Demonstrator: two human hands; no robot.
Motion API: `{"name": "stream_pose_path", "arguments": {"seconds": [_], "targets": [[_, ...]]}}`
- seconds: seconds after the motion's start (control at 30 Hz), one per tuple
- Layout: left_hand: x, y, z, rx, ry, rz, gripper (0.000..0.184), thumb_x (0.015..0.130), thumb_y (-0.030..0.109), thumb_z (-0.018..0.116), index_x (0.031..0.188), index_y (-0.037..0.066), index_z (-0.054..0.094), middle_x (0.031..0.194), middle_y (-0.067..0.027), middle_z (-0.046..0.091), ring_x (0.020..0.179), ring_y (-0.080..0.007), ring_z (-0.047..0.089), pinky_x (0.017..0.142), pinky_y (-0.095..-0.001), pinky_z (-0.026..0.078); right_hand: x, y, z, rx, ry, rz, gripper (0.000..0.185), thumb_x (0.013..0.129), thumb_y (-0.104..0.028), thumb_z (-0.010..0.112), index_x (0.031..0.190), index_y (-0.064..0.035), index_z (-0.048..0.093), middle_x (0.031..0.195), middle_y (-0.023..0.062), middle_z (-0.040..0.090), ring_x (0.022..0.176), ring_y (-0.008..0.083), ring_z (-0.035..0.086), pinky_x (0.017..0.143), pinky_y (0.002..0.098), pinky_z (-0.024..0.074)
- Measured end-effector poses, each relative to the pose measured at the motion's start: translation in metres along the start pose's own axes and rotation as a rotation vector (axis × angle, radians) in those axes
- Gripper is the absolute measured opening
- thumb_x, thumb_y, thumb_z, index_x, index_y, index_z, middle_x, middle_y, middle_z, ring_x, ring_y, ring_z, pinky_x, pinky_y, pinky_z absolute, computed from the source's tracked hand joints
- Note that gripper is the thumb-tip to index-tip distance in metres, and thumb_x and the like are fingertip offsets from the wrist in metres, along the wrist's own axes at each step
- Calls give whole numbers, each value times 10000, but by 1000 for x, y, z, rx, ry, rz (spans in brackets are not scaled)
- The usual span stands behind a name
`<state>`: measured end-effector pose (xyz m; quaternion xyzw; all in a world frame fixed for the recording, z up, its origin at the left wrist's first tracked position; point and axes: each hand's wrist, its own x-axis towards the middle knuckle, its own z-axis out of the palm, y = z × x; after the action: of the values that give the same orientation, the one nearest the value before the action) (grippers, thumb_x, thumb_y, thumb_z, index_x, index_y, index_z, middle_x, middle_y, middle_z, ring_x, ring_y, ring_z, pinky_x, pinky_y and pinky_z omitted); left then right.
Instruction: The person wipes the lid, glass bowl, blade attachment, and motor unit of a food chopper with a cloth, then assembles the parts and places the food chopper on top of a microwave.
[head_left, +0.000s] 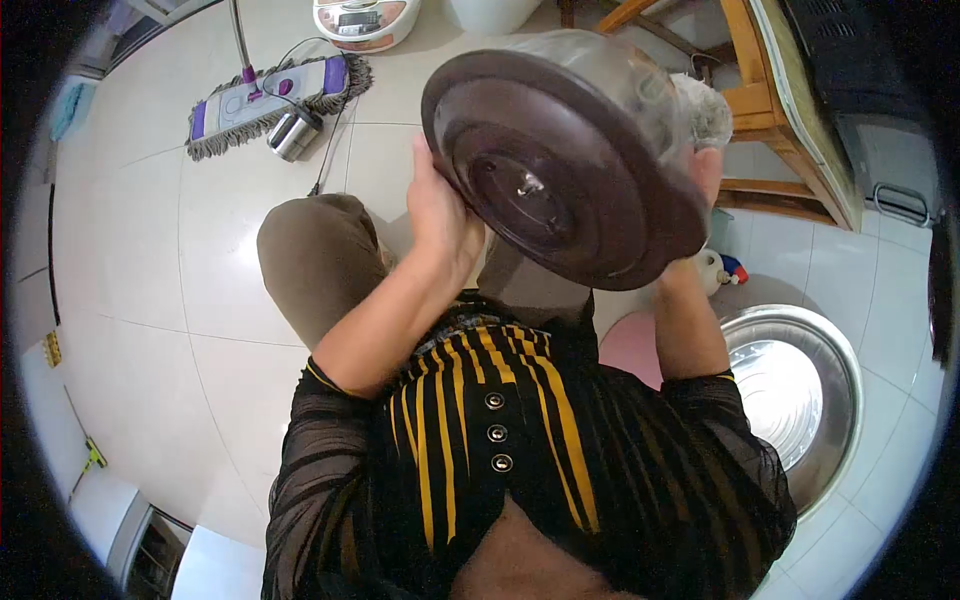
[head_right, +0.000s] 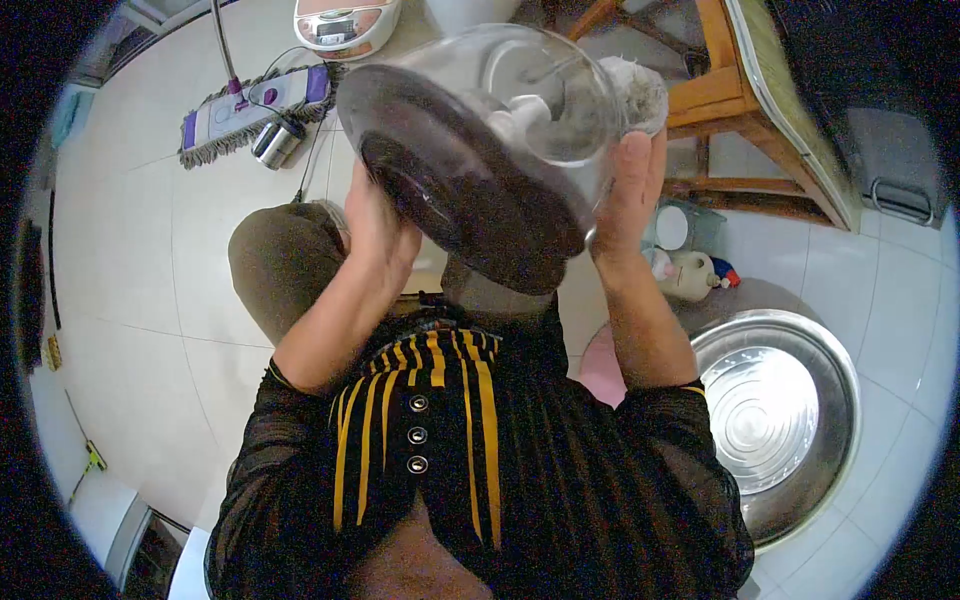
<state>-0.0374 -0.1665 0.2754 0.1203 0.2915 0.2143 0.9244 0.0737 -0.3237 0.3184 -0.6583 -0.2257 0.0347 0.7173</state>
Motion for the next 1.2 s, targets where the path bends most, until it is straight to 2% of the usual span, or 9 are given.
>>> {"name": "stream_pose_path", "arguments": {"seconds": [0.2, 0.27, 0.33, 0.53, 0.63, 0.7, 0.73, 1.03, 1.2], "targets": [[-38, -11, 4, 73, 3, 8, 458, 926, 381, 312, 1154, 5, 439, 1126, -107, 516, 1039, -236, 489, 921, -368, 365, 8, -10, -18, -632, -58, -74, 356, 915, -286, 374, 1081, -4, 514, 1060, 90, 536, 936, 189, 518, 817, 313, 410], [-35, -17, -6, 121, -60, 109, 475, 926, 387, 313, 1152, -12, 435, 1114, -103, 524, 1032, -230, 493, 917, -365, 365, 12, -13, -9, 74, 102, 424, 321, 912, -258, 380, 1081, -25, 522, 1046, 71, 546, 894, 176, 534, 803, 295, 418], [-26, -20, -23, 458, -198, 329, 438, 915, 357, 385, 1108, -28, 457, 1068, -94, 542, 974, -188, 512, 880, -330, 383, 24, 0, -17, 39, -20, 469, 322, 897, -269, 412, 1088, -36, 523, 1021, 61, 568, 888, 170, 547, 811, 280, 421], [-40, -11, -11, 673, -307, 278, 296, 862, 265, 545, 965, -11, 515, 916, -32, 560, 816, -62, 477, 755, -217, 389, 16, 51, -40, 109, -215, 296, 323, 885, -270, 439, 1087, -31, 520, 1005, 60, 588, 915, 169, 551, 850, 287, 420], [-35, -4, -10, 743, -282, 236, 275, 866, 260, 541, 950, -1, 518, 874, -15, 556, 777, -52, 469, 715, -206, 390, 18, 45, -30, -435, -161, -58, 338, 899, -260, 416, 1112, -16, 515, 1049, 77, 577, 946, 171, 545, 868, 292, 413], [-33, -5, -5, 725, -286, 256, 264, 869, 254, 537, 945, 3, 519, 858, -10, 556, 759, -48, 469, 694, -200, 391, 19, 32, -17, 339, 84, 115, 383, 910, -281, 395, 1138, 8, 505, 1083, 93, 565, 972, 167, 537, 865, 287, 408], [-33, -5, -3, 709, -292, 269, 252, 871, 248, 532, 940, 6, 521, 841, -5, 556, 740, -44, 468, 674, -195, 392, 23, 24, -15, 341, 84, 114, 383, 910, -281, 395, 1138, 8, 505, 1083, 93, 565, 972, 167, 537, 865, 287, 408], [-26, -4, -12, 748, -246, 295, 250, 895, 250, 481, 969, 15, 527, 855, -24, 570, 719, -65, 517, 643, -203, 441, 64, -16, -1, 120, -270, 330, 398, 879, -287, 478, 1120, 30, 487, 1065, 113, 556, 927, 166, 555, 803, 283, 451], [-16, 14, -10, 789, -167, 457, 219, 878, 245, 515, 844, 30, 490, 769, 7, 502, 666, -47, 429, 602, -186, 356, 79, -27, 25, -558, -277, 29, 337, 826, -277, 532, 886, 49, 591, 851, 104, 623, 758, 208, 566, 701, 312, 439]]}}
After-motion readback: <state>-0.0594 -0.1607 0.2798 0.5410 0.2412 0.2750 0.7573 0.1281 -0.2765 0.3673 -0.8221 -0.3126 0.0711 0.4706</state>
